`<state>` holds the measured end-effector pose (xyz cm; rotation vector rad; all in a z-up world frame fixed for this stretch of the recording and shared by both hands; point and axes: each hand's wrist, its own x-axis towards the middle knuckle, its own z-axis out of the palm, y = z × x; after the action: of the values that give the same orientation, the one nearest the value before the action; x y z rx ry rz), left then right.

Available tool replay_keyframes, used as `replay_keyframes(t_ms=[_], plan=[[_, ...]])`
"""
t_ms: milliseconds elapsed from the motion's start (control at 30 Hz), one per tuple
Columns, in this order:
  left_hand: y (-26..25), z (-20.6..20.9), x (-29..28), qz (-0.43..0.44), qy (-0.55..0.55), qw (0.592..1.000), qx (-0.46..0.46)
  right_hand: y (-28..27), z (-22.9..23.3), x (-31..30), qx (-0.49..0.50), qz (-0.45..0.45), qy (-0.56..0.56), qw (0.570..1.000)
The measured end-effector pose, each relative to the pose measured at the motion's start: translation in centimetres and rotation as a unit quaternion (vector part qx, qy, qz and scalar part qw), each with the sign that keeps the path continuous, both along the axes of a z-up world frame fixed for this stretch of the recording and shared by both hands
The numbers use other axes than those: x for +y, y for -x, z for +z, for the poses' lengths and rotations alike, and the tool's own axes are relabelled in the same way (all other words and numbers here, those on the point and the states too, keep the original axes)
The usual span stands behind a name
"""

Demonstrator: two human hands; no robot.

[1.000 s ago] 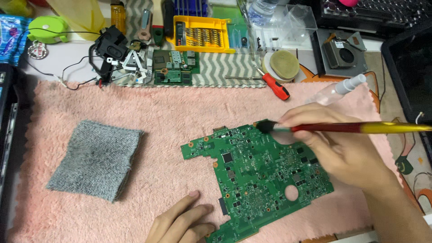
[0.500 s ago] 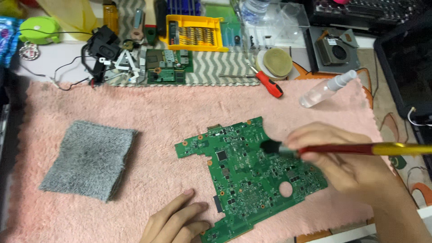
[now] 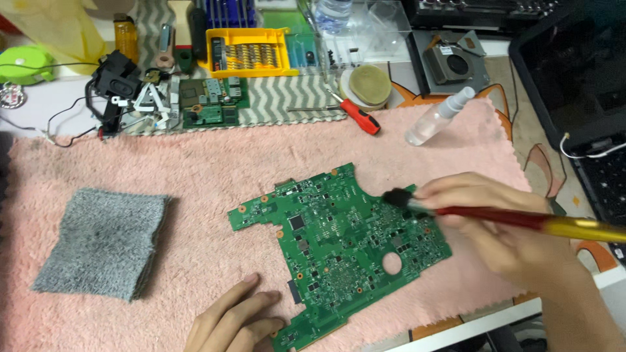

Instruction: The person uses a brush to clean a green circuit board placed on a pink towel. The person repeatedly brushes the surface of the board, moving the brush across different areas to remove dust or debris.

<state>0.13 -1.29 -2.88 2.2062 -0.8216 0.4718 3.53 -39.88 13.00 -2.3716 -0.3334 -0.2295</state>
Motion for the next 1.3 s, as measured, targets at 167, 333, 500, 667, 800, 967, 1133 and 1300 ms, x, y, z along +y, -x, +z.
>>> replay_keyframes(t_ms=[167, 333, 500, 667, 800, 967, 1133, 1300], plan=[[-0.4, -1.3, 0.5, -0.028, 0.005, 1.000, -0.007, 1.3, 0.2, -2.0, 0.108, 0.077, -0.088, 0.987], [-0.8, -2.2, 1.1, -0.073, 0.005, 0.997, -0.012, 1.2, -0.3, -3.0, 0.015, 0.028, 0.000, 0.999], [-0.4, -1.3, 0.9, -0.041, 0.005, 0.999, 0.032, 2.5, -1.0, -4.4, 0.010, 0.038, -0.036, 0.999], [-0.2, -1.9, 0.9, -0.034, -0.001, 0.999, 0.036, 3.6, 0.5, -4.2, 0.105, 0.115, -0.123, 0.980], [-0.5, -2.1, 1.3, -0.040, -0.003, 0.999, 0.035, 3.6, 0.1, -3.6, 0.014, 0.019, -0.052, 0.998], [-0.6, -3.0, 2.1, -0.048, -0.027, 0.998, 0.024, 5.2, 0.1, -4.9, 0.060, 0.062, -0.084, 0.993], [-1.3, -3.9, 2.9, -0.118, -0.052, 0.992, -0.003, 5.7, 1.0, -4.9, 0.111, 0.082, -0.072, 0.988], [-1.4, -4.5, 3.2, -0.103, -0.035, 0.994, 0.010, 4.9, -0.7, -5.0, 0.055, 0.057, -0.103, 0.992]])
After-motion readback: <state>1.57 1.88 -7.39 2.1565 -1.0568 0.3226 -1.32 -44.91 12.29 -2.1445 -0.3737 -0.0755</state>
